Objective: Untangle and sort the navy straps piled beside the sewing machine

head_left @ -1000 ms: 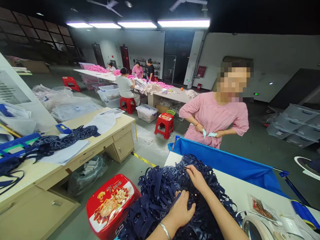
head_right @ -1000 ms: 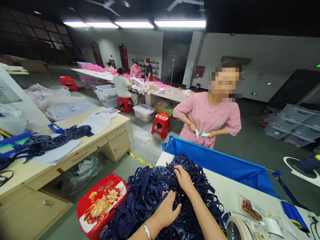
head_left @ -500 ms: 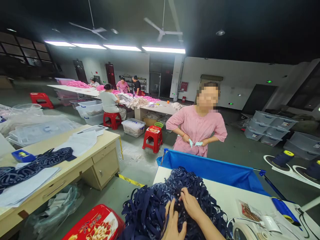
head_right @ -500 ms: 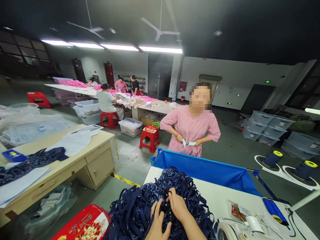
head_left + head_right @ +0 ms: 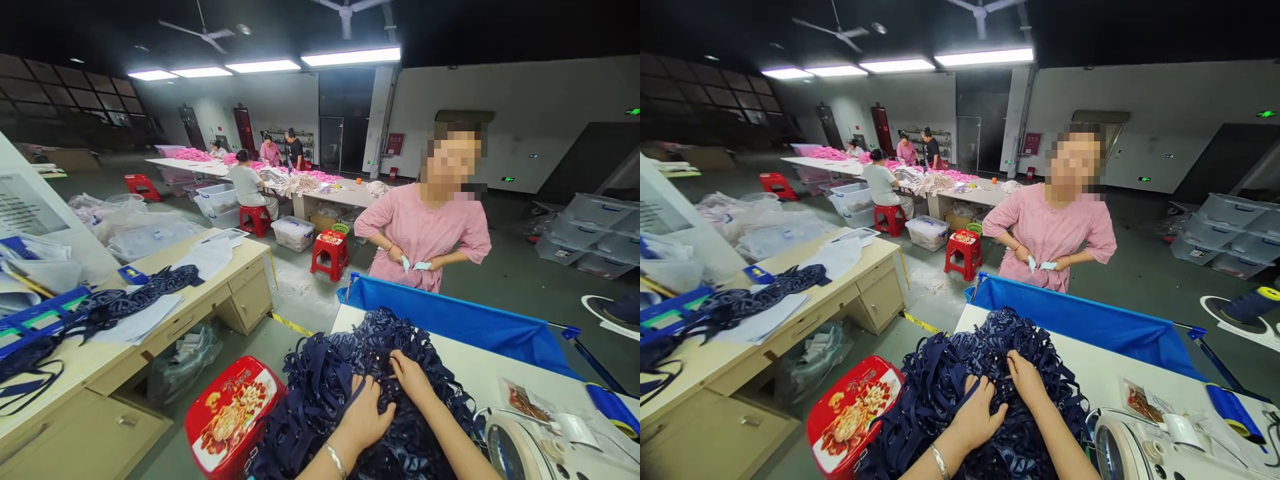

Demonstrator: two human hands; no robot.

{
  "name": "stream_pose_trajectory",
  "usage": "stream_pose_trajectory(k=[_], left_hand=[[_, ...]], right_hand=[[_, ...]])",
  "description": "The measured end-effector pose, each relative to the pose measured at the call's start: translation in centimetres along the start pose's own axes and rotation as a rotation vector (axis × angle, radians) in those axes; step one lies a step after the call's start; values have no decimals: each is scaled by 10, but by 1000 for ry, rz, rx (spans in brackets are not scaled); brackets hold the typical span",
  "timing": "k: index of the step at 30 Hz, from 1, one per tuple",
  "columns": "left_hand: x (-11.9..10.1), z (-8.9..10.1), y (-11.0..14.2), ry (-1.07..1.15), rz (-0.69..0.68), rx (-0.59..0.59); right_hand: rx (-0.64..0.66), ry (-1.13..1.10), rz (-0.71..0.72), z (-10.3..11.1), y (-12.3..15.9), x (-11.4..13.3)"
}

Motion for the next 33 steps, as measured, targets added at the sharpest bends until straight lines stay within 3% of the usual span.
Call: stream_pose_trajectory(k=[7,13,20,25,29,33], left_hand=[[5,-8,2,26,-1,-36],[0,0,3,38,-13,15],[0,0,3,38,-21,65],[-1,1,3,31,-15,83],[1,-1,5,33,-6,73],[7,-5,5,28,13,75]], right_hand=[[118,234,47,16,5,20],[200,265,78,9,-7,32],[103,4,139,9,-17,45],[27,-38,191,12,-41,58],[76,58,176,1,-60,50],[83,210,131,-2,-51,28]])
Point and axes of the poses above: each hand's wrist, its own y-axis away from the middle knuckle, its own z-axis out of the back of the hand, x = y × z, the point moved 6 cm from there along -y, towards the middle knuckle, and after that the axes turned 12 degrees about z, right-handed, at the moved point
